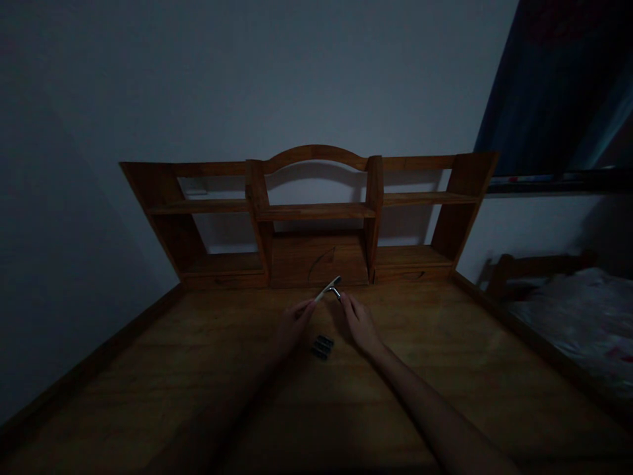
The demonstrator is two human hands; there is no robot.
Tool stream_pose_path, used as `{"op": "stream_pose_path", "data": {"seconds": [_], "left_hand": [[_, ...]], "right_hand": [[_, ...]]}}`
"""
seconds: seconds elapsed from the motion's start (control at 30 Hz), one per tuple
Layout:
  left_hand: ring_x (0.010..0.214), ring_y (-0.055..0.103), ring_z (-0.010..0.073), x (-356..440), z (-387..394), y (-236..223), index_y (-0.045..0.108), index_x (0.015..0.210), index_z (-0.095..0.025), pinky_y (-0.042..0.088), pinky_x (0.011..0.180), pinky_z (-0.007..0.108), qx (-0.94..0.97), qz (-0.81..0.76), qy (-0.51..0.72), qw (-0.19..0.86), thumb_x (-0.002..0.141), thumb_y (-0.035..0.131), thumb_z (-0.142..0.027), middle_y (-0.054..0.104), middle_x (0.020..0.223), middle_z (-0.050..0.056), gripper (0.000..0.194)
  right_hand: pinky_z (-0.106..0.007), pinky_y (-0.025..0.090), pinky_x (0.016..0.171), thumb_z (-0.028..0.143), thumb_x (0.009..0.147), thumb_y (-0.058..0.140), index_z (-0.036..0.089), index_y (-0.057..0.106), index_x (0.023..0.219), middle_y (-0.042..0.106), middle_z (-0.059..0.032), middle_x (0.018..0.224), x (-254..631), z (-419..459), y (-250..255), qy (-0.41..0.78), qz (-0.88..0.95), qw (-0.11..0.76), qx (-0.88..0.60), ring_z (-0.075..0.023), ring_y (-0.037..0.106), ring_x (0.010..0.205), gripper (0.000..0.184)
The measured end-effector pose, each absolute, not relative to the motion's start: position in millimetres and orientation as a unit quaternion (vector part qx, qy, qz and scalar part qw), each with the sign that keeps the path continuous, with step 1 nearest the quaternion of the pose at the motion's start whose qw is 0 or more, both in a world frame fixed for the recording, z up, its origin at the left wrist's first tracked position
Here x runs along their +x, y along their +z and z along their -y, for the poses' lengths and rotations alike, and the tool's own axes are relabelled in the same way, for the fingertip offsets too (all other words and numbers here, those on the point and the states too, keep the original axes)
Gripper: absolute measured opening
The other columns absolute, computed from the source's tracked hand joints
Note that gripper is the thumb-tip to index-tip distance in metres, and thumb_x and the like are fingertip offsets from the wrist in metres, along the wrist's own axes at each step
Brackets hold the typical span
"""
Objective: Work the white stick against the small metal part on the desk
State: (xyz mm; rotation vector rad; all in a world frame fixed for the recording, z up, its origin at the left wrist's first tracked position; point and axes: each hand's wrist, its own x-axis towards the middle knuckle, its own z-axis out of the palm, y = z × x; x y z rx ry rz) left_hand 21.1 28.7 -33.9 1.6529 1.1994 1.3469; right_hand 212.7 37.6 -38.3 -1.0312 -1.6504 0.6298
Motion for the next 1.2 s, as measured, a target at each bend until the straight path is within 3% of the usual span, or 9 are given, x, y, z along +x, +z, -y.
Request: {"op": "stream_pose_path", "data": {"seconds": [0.17,0.43,0.7,1.2], "left_hand": [[0.102,0.068,0.0262,18.9,-27.6,-32.2,0.074,0.11,-0.019,0.052,0.091,0.037,0.64,-0.469,0.505,0.339,0.088,0.054,-0.055,0.075,0.108,0.006,0.047],[0.098,0.069,0.0277,19.0,-26.2,-33.3,0.075,0.106,-0.017,0.053,0.088,0.038,0.638,-0.464,0.507,0.348,0.088,0.054,-0.057,0.076,0.107,0.009,0.049],[0.098,0.07,0.0276,18.0,-28.2,-36.3,0.076,0.104,-0.018,0.054,0.085,0.038,0.627,-0.486,0.503,0.344,0.086,0.056,-0.058,0.076,0.105,0.008,0.048],[0.096,0.069,0.0257,16.0,-27.4,-33.2,0.076,0.102,-0.018,0.054,0.083,0.034,0.624,-0.485,0.514,0.333,0.087,0.055,-0.057,0.076,0.102,0.007,0.047]], "right_hand": [[-0.027,0.042,0.073,0.051,0.101,0.035,0.021,0.065,0.096,0.068,-0.0044,0.085,215.8,-38.8,-35.4,0.239,0.663,0.541,-0.458,-0.0202,0.062,0.079,0.043],[-0.025,0.038,0.065,0.053,0.099,0.038,0.018,0.065,0.089,0.065,-0.0015,0.079,213.7,-44.6,-41.4,0.257,0.677,0.526,-0.446,-0.016,0.056,0.069,0.044],[-0.025,0.031,0.056,0.054,0.096,0.042,0.019,0.059,0.07,0.053,0.0022,0.06,216.1,-45.1,-39.8,0.179,0.658,0.523,-0.511,-0.0137,0.048,0.058,0.047],[-0.024,0.03,0.056,0.055,0.096,0.043,0.02,0.054,0.07,0.047,0.0045,0.061,219.8,-43.5,-36.2,0.182,0.634,0.556,-0.505,-0.0123,0.046,0.057,0.045]]}}
